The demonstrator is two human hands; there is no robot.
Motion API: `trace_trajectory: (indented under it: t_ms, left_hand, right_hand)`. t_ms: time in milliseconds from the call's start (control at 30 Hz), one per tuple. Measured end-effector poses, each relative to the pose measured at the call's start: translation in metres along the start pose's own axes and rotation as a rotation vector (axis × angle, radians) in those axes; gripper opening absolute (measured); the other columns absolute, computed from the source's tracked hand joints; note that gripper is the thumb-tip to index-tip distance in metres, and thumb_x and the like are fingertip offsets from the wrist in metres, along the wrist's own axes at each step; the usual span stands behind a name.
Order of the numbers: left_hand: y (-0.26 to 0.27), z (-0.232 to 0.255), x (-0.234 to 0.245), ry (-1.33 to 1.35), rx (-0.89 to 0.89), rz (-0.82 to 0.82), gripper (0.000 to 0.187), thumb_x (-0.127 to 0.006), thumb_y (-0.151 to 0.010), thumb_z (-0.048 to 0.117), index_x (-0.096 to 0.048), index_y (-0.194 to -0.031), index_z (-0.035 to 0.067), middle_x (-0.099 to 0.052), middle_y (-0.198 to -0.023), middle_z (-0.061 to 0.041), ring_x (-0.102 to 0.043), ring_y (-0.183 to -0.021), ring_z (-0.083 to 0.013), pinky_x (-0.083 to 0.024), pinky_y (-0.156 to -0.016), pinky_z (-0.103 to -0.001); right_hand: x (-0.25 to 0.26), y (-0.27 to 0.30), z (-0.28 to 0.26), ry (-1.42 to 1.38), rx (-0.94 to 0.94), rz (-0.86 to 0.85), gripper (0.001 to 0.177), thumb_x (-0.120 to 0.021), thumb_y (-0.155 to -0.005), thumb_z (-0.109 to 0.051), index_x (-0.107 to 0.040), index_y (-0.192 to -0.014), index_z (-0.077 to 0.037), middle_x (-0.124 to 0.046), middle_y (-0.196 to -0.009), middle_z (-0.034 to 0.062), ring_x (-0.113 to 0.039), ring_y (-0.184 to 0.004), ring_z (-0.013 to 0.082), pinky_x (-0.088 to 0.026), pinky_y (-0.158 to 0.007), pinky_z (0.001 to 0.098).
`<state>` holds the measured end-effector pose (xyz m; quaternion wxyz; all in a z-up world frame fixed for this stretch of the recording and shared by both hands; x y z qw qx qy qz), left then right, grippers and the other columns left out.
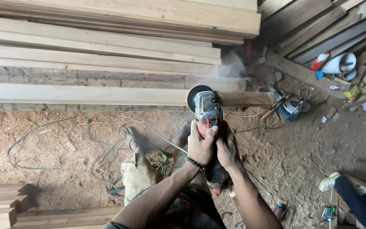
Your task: The person uses an angle grinder with a sanding disc to smooth the surface of a long wooden plank. The person moves the tool back and forth along the plank, generating wood dust, and repeats the process on multiple planks stacked nearby.
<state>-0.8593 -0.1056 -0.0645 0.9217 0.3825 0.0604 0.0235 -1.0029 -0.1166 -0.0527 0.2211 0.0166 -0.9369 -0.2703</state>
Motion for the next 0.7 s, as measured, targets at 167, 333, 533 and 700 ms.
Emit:
trace_trajectory:
  t_ms: [167, 333, 533, 700]
  left_hand:
    - [-0.002, -0.008, -0.066, 0.000, -0.022, -0.036, 0.057, -0.068, -0.084, 0.059, -0.043, -0.103, 0.011, -0.064, -0.095, -0.037, -0.064, -0.101, -0.0543, -0.047, -0.083, -0.059]
    - [0.001, -0.012, -0.116, -0.020, -0.026, -0.057, 0.058, -0.068, -0.083, 0.058, -0.042, -0.103, 0.011, -0.063, -0.093, -0.038, -0.063, -0.100, -0.0565, -0.046, -0.081, -0.060]
    - [0.000, -0.015, -0.162, -0.039, -0.015, -0.109, 0.059, -0.070, -0.082, 0.059, -0.043, -0.104, 0.011, -0.062, -0.095, -0.038, -0.063, -0.102, -0.0564, -0.046, -0.082, -0.059]
    - [0.002, -0.013, -0.192, -0.085, 0.035, -0.164, 0.063, -0.069, -0.080, 0.063, -0.042, -0.104, 0.011, -0.065, -0.097, -0.037, -0.064, -0.104, -0.0540, -0.048, -0.087, -0.059]
  right_hand:
    - [0.060, 0.003, 0.025, 0.018, -0.034, 0.027, 0.047, -0.045, -0.102, -0.035, -0.053, -0.137, -0.006, -0.064, -0.121, 0.0276, -0.062, -0.117, 0.0415, -0.047, -0.100, 0.0524]
    - [0.101, 0.002, 0.027, -0.041, -0.052, 0.052, 0.045, -0.044, -0.101, -0.035, -0.055, -0.134, -0.006, -0.065, -0.120, 0.0270, -0.063, -0.117, 0.0386, -0.048, -0.100, 0.0511]
    - [0.146, 0.001, 0.068, -0.037, -0.043, 0.096, 0.044, -0.043, -0.101, -0.036, -0.058, -0.132, -0.009, -0.065, -0.118, 0.0254, -0.063, -0.114, 0.0392, -0.047, -0.099, 0.0512]
    - [0.171, 0.001, 0.074, -0.046, -0.069, 0.157, 0.042, -0.042, -0.103, -0.037, -0.060, -0.127, -0.008, -0.066, -0.116, 0.0227, -0.063, -0.112, 0.0348, -0.047, -0.097, 0.0494]
Point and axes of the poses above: each hand's wrist, its own y-axis away from the middle knuckle, its own x-axis out of the back of the hand, z = x × y, the point moved 10 cm from there along -y, towards the middle knuckle
